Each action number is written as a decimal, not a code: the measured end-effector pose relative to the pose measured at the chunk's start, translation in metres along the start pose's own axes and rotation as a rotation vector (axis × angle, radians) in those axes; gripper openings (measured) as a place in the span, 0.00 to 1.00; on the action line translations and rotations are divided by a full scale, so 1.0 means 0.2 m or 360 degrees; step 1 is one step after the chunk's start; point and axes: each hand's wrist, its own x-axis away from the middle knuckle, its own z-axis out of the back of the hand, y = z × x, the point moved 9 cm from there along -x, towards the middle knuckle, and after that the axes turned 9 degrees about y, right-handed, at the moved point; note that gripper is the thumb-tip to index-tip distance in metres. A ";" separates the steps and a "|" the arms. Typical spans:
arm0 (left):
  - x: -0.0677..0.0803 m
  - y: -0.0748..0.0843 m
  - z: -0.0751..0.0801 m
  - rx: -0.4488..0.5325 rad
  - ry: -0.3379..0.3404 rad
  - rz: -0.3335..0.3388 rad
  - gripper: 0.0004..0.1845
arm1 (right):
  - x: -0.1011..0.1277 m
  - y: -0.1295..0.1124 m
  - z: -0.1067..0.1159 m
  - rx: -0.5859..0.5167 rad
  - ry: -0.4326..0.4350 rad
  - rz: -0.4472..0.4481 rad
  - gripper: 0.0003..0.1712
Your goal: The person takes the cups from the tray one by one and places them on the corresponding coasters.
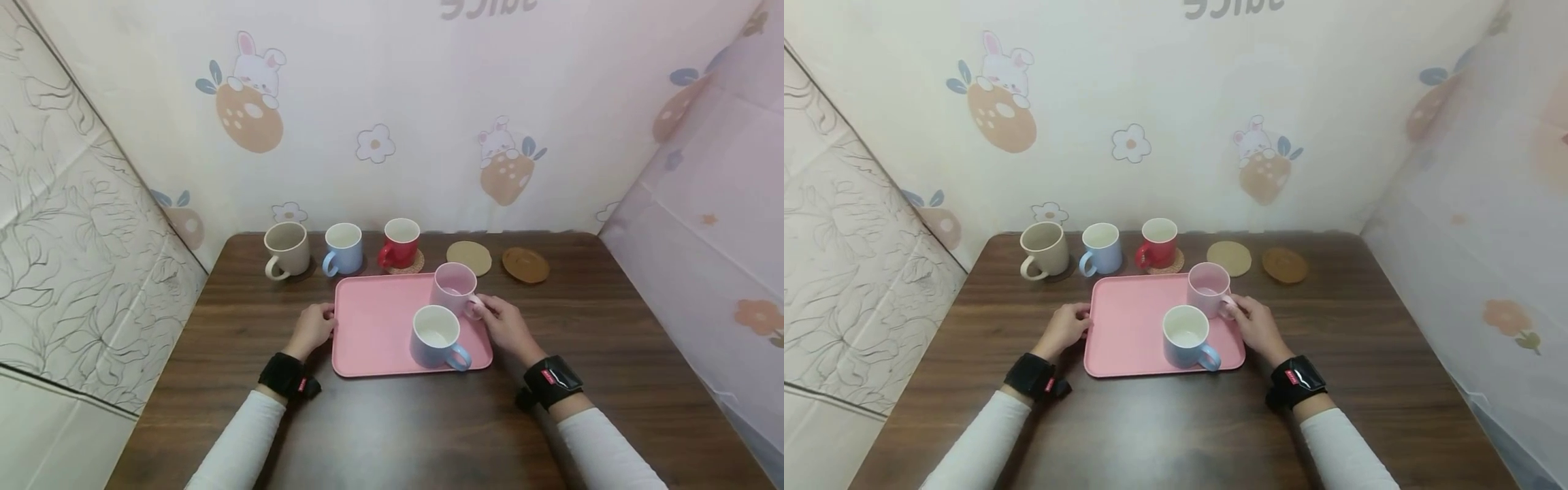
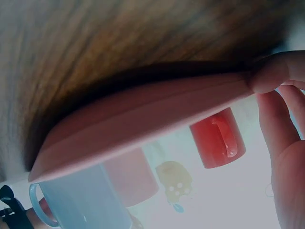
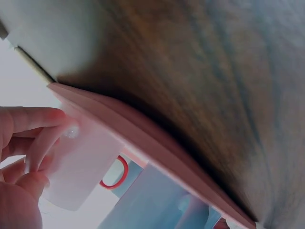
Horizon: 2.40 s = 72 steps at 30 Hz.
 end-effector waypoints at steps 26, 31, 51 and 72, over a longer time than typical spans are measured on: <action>-0.01 -0.02 -0.01 0.0159 -0.0055 0.0184 0.20 | 0.00 0.00 0.07 -0.0018 -0.0009 0.0001 0.18; -0.02 -0.02 -0.01 0.0095 -0.0036 0.0110 0.19 | -0.01 -0.02 0.09 -0.0011 -0.0001 0.0053 0.18; 0.00 -0.02 -0.02 0.0151 -0.0032 0.0085 0.17 | -0.25 -0.01 0.34 -0.0109 0.0047 -0.0222 0.27; -0.02 -0.06 -0.04 0.0207 -0.0068 0.0199 0.17 | -0.60 0.17 0.26 -0.0087 0.0241 -0.0168 0.23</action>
